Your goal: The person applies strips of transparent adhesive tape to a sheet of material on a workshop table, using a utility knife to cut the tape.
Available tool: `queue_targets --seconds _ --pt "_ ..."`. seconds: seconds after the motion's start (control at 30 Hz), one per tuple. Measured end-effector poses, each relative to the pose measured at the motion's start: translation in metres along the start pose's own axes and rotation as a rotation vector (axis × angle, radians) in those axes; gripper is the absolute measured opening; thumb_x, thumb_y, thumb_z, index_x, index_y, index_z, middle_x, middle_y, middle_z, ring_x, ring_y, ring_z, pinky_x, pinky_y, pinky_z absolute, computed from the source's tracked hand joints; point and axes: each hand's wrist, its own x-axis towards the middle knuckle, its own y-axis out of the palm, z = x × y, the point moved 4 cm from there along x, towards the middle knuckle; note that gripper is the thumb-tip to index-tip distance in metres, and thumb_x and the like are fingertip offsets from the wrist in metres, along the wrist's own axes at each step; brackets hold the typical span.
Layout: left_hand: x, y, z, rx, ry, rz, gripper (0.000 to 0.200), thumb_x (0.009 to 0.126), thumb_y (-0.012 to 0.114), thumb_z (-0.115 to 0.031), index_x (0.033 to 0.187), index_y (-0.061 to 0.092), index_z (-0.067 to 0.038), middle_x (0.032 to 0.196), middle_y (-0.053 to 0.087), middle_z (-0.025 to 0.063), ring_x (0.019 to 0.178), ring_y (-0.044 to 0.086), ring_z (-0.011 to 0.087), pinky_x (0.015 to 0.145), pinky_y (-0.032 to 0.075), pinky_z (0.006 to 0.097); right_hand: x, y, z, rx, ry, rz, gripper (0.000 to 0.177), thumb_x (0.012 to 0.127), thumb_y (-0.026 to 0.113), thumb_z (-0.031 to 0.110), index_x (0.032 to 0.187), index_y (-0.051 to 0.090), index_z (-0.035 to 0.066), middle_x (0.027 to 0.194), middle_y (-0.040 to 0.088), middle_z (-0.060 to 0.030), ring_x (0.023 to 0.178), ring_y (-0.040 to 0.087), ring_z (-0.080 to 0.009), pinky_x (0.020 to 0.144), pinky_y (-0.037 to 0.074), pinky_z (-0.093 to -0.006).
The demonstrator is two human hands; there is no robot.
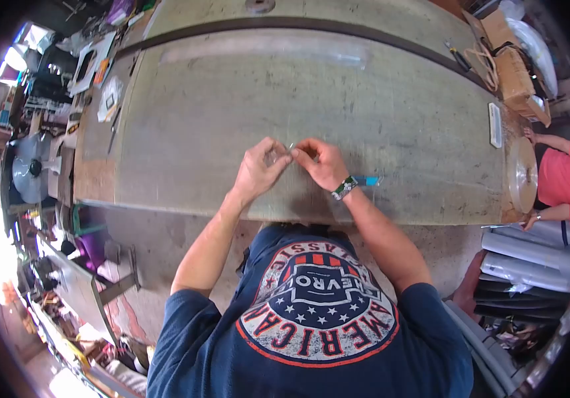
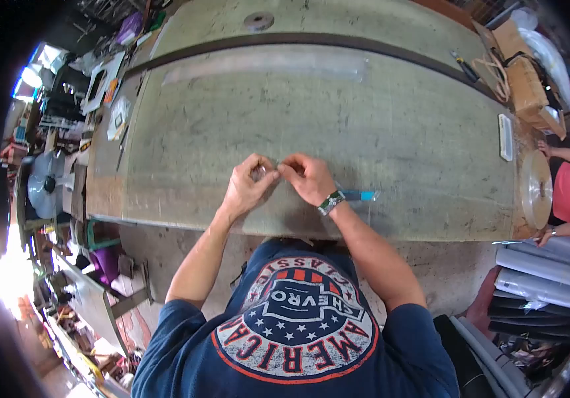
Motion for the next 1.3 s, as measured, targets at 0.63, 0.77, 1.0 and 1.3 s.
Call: queue_targets --seconds 0.63,0.77,1.0,1.3 --pt "0.107 -0.31 0.173 -0.083 -0.567 0.333 0.015 0.089 0.079 -0.014 0.097 0.077 -0.002 0.08 0.073 0.0034 0.072 0.066 0.0113 0.063 0.051 0.0265 0.141 -0.178 -0.028 0.032 0.269 -0.541 0.019 0.1 0.071 0.022 0.095 0.069 0.003 0.08 0.068 -0.0016 0.071 0.064 -0.0106 0.065 0.05 -0.0259" --pt "0.208 -0.356 0.205 0.123 -0.264 0.178 0.017 0.092 0.075 -0.017 0.099 0.076 -0.001 0.076 0.066 -0.0013 0.071 0.056 0.0066 0.061 0.042 0.0276 0.183 -0.206 -0.053 0.038 0.315 -0.62 0.019 0.1 0.071 0.022 0.095 0.071 0.004 0.077 0.068 -0.0024 0.068 0.062 -0.0112 0.063 0.049 -0.026" --pt "0.302 -0.36 0.27 0.219 -0.143 -0.141 0.02 0.094 0.074 -0.015 0.083 0.063 -0.002 0.08 0.054 -0.0013 0.074 0.048 0.0096 0.066 0.039 0.0285 0.231 -0.216 -0.105 -0.102 0.381 -0.759 0.024 0.095 0.078 0.025 0.088 0.072 0.003 0.073 0.066 0.0016 0.063 0.056 -0.0065 0.057 0.044 -0.0253" --pt "0.29 -0.324 0.293 0.201 -0.06 -0.629 0.03 0.097 0.077 -0.023 0.109 0.07 0.003 0.108 0.069 0.0102 0.098 0.063 0.0175 0.091 0.049 0.031 0.229 -0.212 -0.124 -0.069 0.375 -0.84 0.021 0.099 0.073 0.022 0.094 0.073 0.002 0.081 0.069 0.0022 0.067 0.056 -0.0063 0.062 0.047 -0.0249"
